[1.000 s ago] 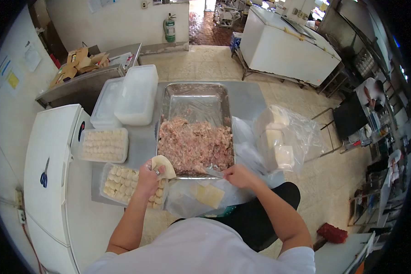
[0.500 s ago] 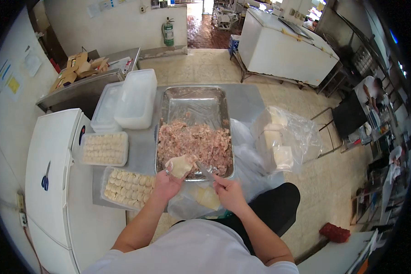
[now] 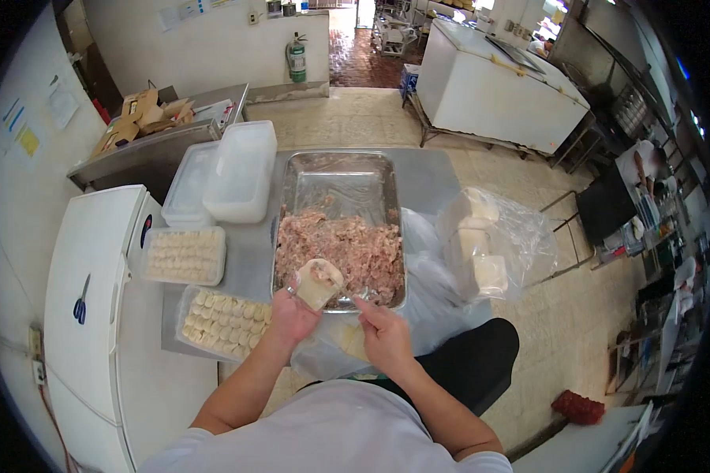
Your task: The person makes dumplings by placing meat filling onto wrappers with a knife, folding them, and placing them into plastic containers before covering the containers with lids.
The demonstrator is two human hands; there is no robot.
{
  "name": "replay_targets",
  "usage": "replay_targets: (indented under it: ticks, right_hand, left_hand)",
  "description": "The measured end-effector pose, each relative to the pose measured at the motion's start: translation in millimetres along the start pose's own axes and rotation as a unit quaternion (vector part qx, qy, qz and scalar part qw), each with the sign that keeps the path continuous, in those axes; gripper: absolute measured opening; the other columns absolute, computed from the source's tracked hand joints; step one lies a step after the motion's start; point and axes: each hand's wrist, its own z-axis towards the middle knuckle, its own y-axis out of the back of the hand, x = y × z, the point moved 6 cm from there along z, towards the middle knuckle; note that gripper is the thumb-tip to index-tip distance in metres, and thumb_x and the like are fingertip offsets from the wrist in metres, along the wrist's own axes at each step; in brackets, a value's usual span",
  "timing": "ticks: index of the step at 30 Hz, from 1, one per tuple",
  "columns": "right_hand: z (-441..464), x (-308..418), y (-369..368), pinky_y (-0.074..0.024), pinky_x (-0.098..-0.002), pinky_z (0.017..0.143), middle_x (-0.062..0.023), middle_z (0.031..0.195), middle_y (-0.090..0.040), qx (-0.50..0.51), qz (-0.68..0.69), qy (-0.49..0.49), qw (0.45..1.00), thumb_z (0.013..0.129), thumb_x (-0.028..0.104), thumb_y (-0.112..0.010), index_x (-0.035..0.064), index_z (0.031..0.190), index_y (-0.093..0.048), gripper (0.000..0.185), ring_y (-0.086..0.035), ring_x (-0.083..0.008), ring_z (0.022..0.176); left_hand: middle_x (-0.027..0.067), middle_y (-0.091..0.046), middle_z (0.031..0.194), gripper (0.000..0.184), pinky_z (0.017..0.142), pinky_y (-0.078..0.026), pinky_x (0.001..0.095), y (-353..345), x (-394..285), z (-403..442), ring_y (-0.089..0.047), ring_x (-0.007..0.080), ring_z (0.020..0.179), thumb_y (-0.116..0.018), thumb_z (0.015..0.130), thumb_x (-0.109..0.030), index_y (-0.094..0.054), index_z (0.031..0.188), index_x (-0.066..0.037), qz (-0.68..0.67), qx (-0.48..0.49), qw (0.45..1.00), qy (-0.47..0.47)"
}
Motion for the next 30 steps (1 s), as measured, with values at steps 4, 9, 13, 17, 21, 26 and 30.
replay_targets:
  ticks: [4, 9, 13, 17, 21, 26, 30]
  right_hand:
    - [-5, -4, -11, -0.049, -0.0444, 0.064, -0.0132, 0.08, -0.057, -0.016, -0.116, 0.057, 0.992, 0.087, 0.0, -0.065, 0.0159, 0.129, -0.07, 0.045, -0.061, -0.0327, 0.072]
    - [-13, -12, -10, -0.0497, -0.0427, 0.062, -0.0092, 0.082, -0.057, -0.003, -0.263, 0.075, 0.962, 0.086, 0.001, -0.065, 0.0214, 0.128, -0.071, 0.047, -0.061, -0.0305, 0.075]
    - [-21, -14, 1, -0.0501, -0.0422, 0.062, -0.0084, 0.084, -0.057, 0.031, -0.288, 0.037, 0.956, 0.084, 0.003, -0.065, 0.0238, 0.128, -0.071, 0.049, -0.062, -0.0289, 0.077]
    - [-7, 10, 0, -0.0505, -0.042, 0.061, -0.0091, 0.085, -0.055, 0.004, -0.273, 0.106, 0.956, 0.079, 0.003, -0.065, 0.0216, 0.127, -0.07, 0.052, -0.061, -0.0285, 0.077]
    - [-1, 12, -13, -0.0522, -0.0417, 0.062, -0.0089, 0.088, -0.056, 0.018, -0.315, 0.134, 0.939, 0.078, 0.004, -0.065, 0.0208, 0.125, -0.072, 0.051, -0.063, -0.028, 0.078]
    - [0, 1, -22, -0.0526, -0.0392, 0.066, -0.0136, 0.089, -0.065, 0.094, -0.225, 0.04, 0.969, 0.085, 0.004, -0.063, 0.0158, 0.128, -0.072, 0.045, -0.066, -0.0301, 0.078]
    - [-10, -54, -46, -0.0523, -0.0363, 0.072, -0.0193, 0.088, -0.071, 0.159, 0.084, -0.159, 0.971, 0.095, 0.009, -0.06, 0.0147, 0.132, -0.068, 0.038, -0.068, -0.0342, 0.081]
  left_hand:
    - [0.0172, -0.061, 0.138, 0.046, 0.113, -0.044, 0.0475, -13, 4, -4, -0.058, 0.0327, 0.129, -0.042, 0.107, -0.029, -0.051, 0.14, 0.002, -0.031, 0.058, 0.998, 0.015]
    - [0.0172, -0.062, 0.134, 0.045, 0.113, -0.043, 0.0485, -12, 1, 2, -0.058, 0.0322, 0.127, -0.036, 0.108, -0.025, -0.05, 0.141, 0.003, -0.006, 0.007, 0.998, -0.057]
    - [0.0168, -0.064, 0.129, 0.042, 0.109, -0.045, 0.0485, 6, -12, 8, -0.06, 0.0329, 0.122, -0.033, 0.109, -0.024, -0.052, 0.136, 0.002, 0.025, -0.029, 0.996, -0.08]
    - [0.0166, -0.064, 0.125, 0.039, 0.107, -0.047, 0.0469, 9, -6, 7, -0.061, 0.0321, 0.118, -0.033, 0.109, -0.024, -0.054, 0.131, 0.001, 0.005, -0.061, 0.997, -0.052]
    - [0.0161, -0.065, 0.122, 0.04, 0.105, -0.048, 0.0459, 1, -6, 6, -0.061, 0.0313, 0.116, -0.034, 0.11, -0.027, -0.053, 0.131, 0.002, 0.008, -0.091, 0.994, -0.062]
    - [0.0147, -0.061, 0.126, 0.041, 0.107, -0.047, 0.045, -5, -16, -1, -0.059, 0.0292, 0.118, -0.037, 0.111, -0.029, -0.051, 0.134, 0.002, 0.112, -0.047, 0.992, -0.042]
    - [0.0143, -0.067, 0.117, 0.042, 0.104, -0.051, 0.0421, -19, -45, -20, -0.064, 0.0266, 0.114, -0.054, 0.106, -0.028, -0.055, 0.131, 0.007, 0.212, 0.002, 0.976, 0.047]
